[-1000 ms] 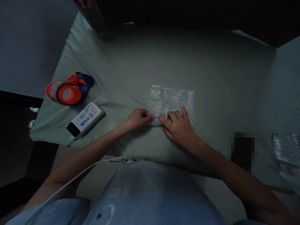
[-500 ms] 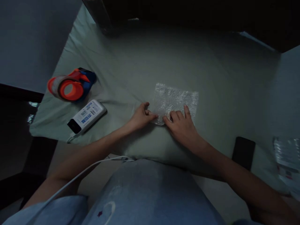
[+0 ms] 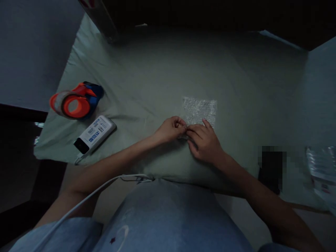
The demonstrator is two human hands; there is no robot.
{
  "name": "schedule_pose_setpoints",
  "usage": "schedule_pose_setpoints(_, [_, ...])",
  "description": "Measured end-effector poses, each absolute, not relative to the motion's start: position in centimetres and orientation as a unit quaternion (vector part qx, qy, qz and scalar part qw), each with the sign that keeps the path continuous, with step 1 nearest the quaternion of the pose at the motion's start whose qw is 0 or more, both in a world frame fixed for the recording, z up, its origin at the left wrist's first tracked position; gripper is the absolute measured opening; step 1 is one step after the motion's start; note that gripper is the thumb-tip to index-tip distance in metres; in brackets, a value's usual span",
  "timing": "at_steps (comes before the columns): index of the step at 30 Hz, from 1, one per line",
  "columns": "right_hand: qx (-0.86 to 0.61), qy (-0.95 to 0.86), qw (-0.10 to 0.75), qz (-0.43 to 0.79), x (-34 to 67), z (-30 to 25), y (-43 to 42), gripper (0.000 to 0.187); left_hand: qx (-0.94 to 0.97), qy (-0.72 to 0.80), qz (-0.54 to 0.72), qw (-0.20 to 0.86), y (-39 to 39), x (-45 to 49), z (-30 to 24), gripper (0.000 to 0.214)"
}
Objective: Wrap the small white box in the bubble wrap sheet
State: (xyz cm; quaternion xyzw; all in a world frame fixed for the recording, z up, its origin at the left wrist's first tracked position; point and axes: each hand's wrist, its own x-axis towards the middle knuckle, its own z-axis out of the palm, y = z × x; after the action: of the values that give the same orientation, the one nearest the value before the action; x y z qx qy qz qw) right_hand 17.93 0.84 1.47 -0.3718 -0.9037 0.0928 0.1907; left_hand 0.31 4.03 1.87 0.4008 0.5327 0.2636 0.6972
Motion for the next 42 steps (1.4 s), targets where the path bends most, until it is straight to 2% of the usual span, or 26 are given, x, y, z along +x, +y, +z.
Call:
schedule_pose_setpoints(3, [-0.371,-0.89,0.237,0.119,18.1,1.3,0.6,0.023,0.462,0.53,0.248,0.666,4.2,0.5,1.9,0.008])
schedule_pose_setpoints(7, [-0.397,-0.863,0.276,0.148,18.2,0.9,0.3,0.027,0.528,0.51,0.254,0.63,3.8,0.2,2.0,0.013])
schedule_pose_setpoints(11, [-0.402,-0.868,0.269,0.112,18.2,0.5,0.0,0.037,0.56,0.516,0.251,0.598,3.3,0.0,1.9,0.019])
schedule_pose_setpoints(14, [-0.416,-0.872,0.251,0.063,17.9,0.3,0.0,0.03,0.575,0.529,0.225,0.582,3.7,0.2,1.7,0.023])
schedule_pose_setpoints(19, [-0.429,-0.87,0.245,0.017,17.3,0.1,-0.1,0.022,0.558,0.506,0.233,0.615,3.9,0.0,1.0,0.026])
schedule_pose_setpoints(21, [-0.429,-0.87,0.243,0.014,17.3,-0.1,-0.1,0.021,0.591,0.511,0.272,0.561,3.3,-0.5,0.6,0.025])
schedule_pose_setpoints(23, [-0.434,-0.868,0.239,0.031,17.2,-0.3,-0.2,0.022,0.674,0.498,0.317,0.443,2.6,-1.2,0.2,0.019])
schedule_pose_setpoints(26, [-0.439,-0.864,0.239,0.063,17.1,-0.3,-0.3,0.026,0.808,0.375,0.332,0.311,2.0,-1.9,-0.6,0.013])
schedule_pose_setpoints(30, [-0.481,-0.815,0.298,0.124,18.4,1.2,-0.7,0.025,0.866,0.291,0.308,0.267,2.1,-2.2,-1.6,0.013])
schedule_pose_setpoints(33, [-0.631,-0.688,0.336,0.124,21.0,2.3,-1.1,0.025,0.884,0.274,0.295,0.238,2.5,-2.0,-1.9,0.012])
schedule_pose_setpoints(36, [-0.743,-0.605,0.218,0.187,23.0,2.0,-1.8,0.041,0.895,0.264,0.279,0.225,2.8,-1.8,-1.9,0.012])
schedule_pose_setpoints(38, [-0.765,-0.581,0.16,0.225,23.2,1.3,-2.2,0.05,0.898,0.265,0.272,0.223,2.9,-1.7,-1.9,0.013])
schedule_pose_setpoints(42, [-0.754,-0.597,0.155,0.224,21.4,0.0,-2.3,0.053,0.896,0.282,0.273,0.21,2.7,-1.5,-2.1,0.016])
